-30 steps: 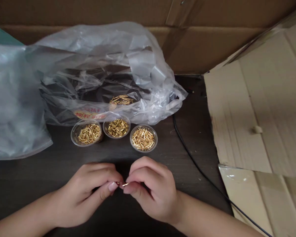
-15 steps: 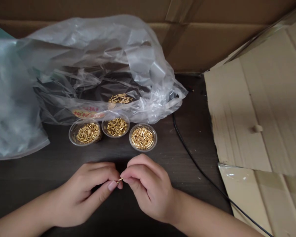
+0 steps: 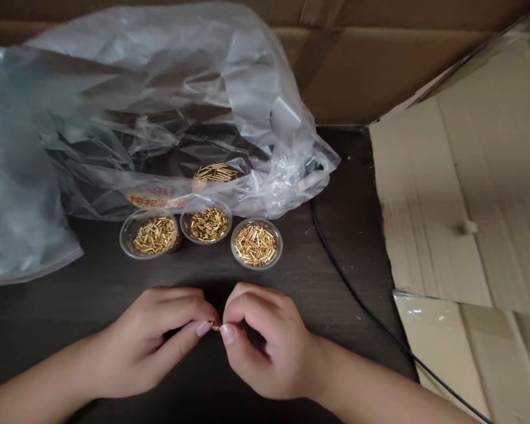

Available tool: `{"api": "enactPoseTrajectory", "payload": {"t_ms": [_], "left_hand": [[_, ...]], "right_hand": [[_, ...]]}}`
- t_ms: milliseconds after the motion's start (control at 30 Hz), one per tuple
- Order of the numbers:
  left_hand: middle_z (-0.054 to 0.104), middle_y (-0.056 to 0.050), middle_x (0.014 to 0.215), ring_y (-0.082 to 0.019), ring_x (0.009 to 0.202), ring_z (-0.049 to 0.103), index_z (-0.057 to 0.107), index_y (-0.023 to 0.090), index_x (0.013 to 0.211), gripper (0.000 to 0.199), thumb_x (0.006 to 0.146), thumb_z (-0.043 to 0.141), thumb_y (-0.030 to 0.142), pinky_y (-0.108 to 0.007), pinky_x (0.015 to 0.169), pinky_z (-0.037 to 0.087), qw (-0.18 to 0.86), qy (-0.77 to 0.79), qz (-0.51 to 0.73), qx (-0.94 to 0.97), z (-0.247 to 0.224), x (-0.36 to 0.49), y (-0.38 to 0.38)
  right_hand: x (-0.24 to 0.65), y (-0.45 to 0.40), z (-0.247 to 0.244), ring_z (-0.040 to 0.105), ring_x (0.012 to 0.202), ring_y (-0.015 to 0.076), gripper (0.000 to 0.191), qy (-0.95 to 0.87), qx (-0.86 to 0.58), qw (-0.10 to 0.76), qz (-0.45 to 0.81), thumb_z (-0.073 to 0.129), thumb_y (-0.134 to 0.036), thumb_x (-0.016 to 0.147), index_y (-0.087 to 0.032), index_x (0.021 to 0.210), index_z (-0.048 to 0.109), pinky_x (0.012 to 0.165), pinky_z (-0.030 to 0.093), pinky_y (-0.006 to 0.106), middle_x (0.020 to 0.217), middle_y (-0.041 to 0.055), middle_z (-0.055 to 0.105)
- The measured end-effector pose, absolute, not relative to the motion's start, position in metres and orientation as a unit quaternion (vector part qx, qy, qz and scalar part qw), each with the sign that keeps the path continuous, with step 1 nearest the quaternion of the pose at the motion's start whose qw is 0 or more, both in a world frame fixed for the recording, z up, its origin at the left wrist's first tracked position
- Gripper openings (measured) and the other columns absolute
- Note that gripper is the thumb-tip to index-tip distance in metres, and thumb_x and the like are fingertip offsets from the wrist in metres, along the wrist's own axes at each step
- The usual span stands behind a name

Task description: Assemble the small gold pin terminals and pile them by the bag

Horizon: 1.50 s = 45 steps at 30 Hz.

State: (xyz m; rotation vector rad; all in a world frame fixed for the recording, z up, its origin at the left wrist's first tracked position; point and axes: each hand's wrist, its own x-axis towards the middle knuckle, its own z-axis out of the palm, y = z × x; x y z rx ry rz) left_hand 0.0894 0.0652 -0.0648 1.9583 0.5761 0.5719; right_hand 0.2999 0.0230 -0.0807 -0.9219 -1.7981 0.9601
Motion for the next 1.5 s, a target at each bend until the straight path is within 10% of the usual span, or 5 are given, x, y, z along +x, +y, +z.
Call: {"api": "enactPoseTrajectory", "payload": {"t_ms": [1500], "left_hand": [[0.057, -0.001, 0.074, -0.014, 0.066, 0.054, 0.055, 0.017, 0.079, 0.02, 0.094, 0.046, 0.008, -0.027, 0.061, 0.04, 0.459, 0.249, 0.125, 0.844, -0.069, 0.09, 0.064]], "right_hand": [[0.312, 0.033, -0.079, 0.043, 0.065, 0.0089, 0.016, -0.778, -0.364, 0.261, 0.441, 0.048, -0.01, 0.096, -0.019, 0.083, 0.046, 0.058, 0.033, 0.024, 0.075, -0.003, 0.047]]}}
